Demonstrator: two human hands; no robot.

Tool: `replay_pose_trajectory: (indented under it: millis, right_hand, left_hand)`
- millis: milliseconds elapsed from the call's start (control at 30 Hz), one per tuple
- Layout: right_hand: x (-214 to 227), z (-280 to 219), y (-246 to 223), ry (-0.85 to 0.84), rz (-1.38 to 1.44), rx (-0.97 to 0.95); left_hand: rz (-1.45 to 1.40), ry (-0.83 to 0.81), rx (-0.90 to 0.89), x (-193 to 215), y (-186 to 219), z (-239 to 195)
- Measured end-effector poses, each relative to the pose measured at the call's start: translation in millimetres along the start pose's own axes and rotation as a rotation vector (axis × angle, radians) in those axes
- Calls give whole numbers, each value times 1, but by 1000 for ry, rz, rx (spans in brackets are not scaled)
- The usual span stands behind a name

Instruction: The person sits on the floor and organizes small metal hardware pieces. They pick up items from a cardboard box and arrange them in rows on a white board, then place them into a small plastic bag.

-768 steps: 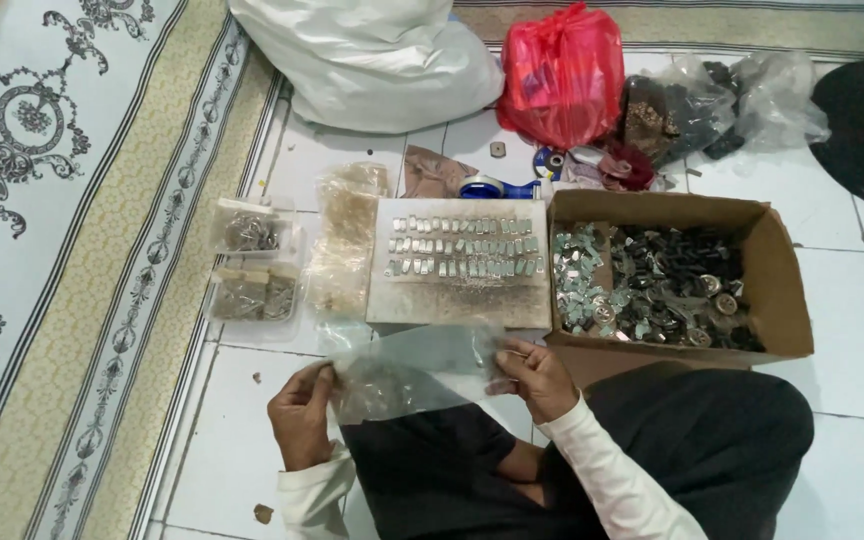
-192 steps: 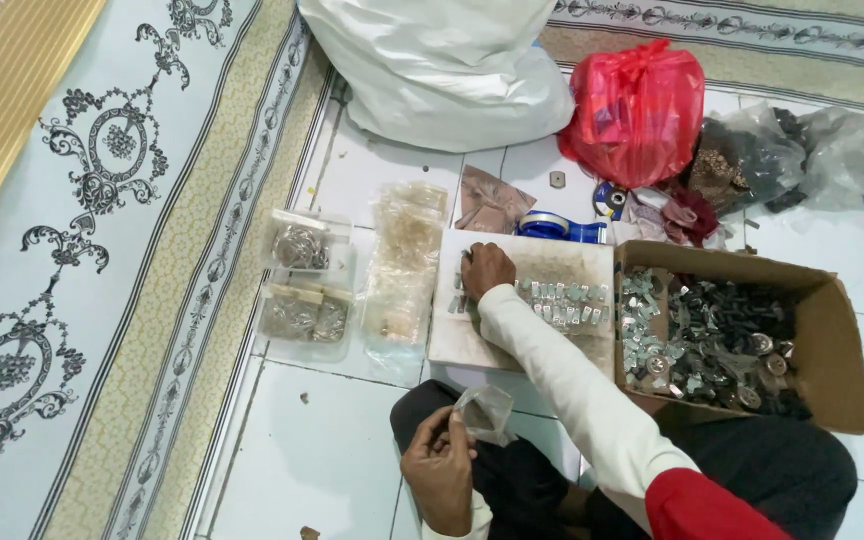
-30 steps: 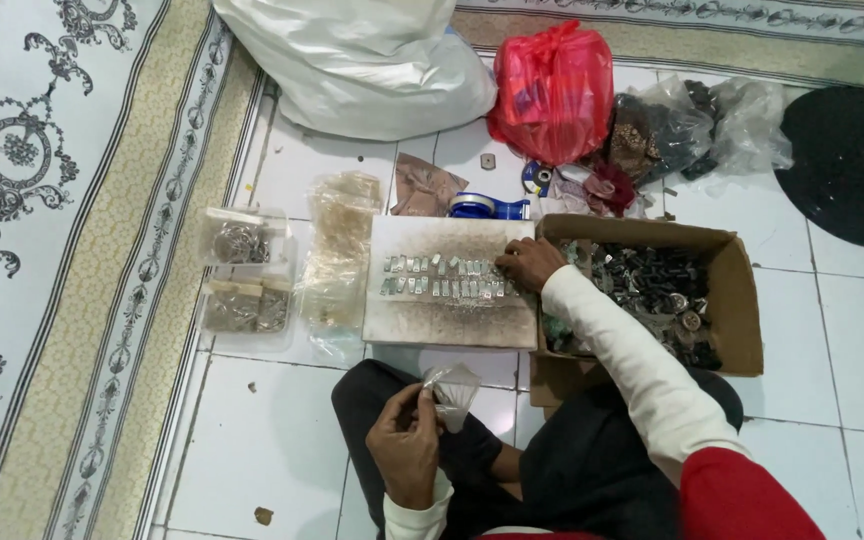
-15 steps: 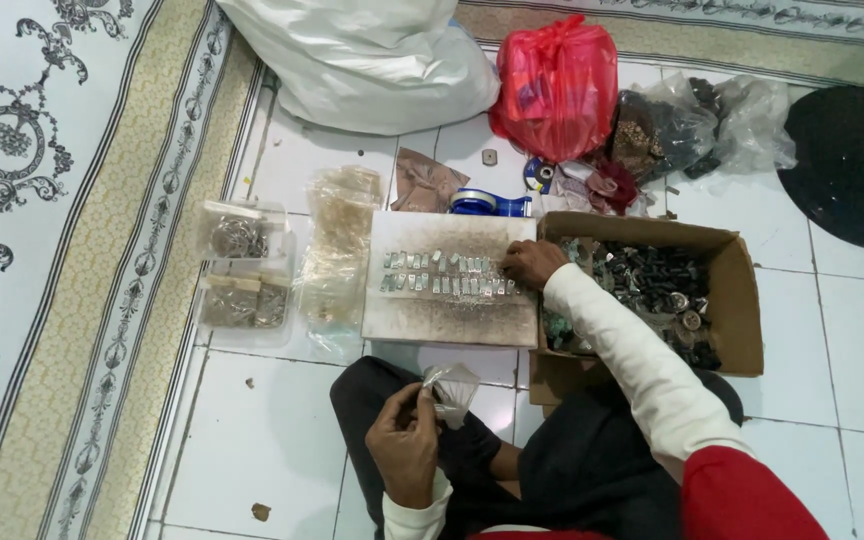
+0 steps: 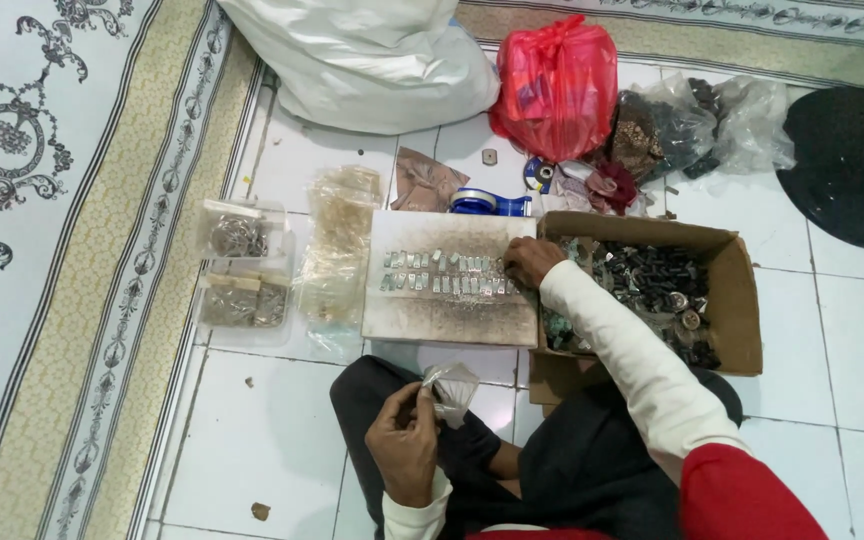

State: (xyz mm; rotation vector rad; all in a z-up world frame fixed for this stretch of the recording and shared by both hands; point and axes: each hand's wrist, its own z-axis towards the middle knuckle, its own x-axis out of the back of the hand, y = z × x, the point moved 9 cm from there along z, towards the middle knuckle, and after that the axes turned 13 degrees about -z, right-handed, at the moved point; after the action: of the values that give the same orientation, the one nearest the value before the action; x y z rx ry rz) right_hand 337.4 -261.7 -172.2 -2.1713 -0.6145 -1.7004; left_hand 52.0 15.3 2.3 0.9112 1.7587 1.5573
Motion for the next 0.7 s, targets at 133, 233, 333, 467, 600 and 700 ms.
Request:
replay_pose_trajectory:
  millis: [133,233,333,467,600,700]
  right_hand:
    - [-2,-1,0,-53,74,-34]
    - [0,-3,2,-4,125,-22]
    - [-7,0,2,-105,87,-57]
    - [-9,5,6,-30,109,-58]
    - [-4,2,2,-102,128,-95]
    - [3,-3,-1,-156,172,-134]
  left_hand:
    - [15,-4,1,0,-2,1]
    - [25,-5,-4,0,-3,1]
    - [21,15,29,1,-3,1]
    - [7,22,72,2,-7,0]
    - [34,7,77,1,-3,1]
    - [21,0,47,2,-9,1]
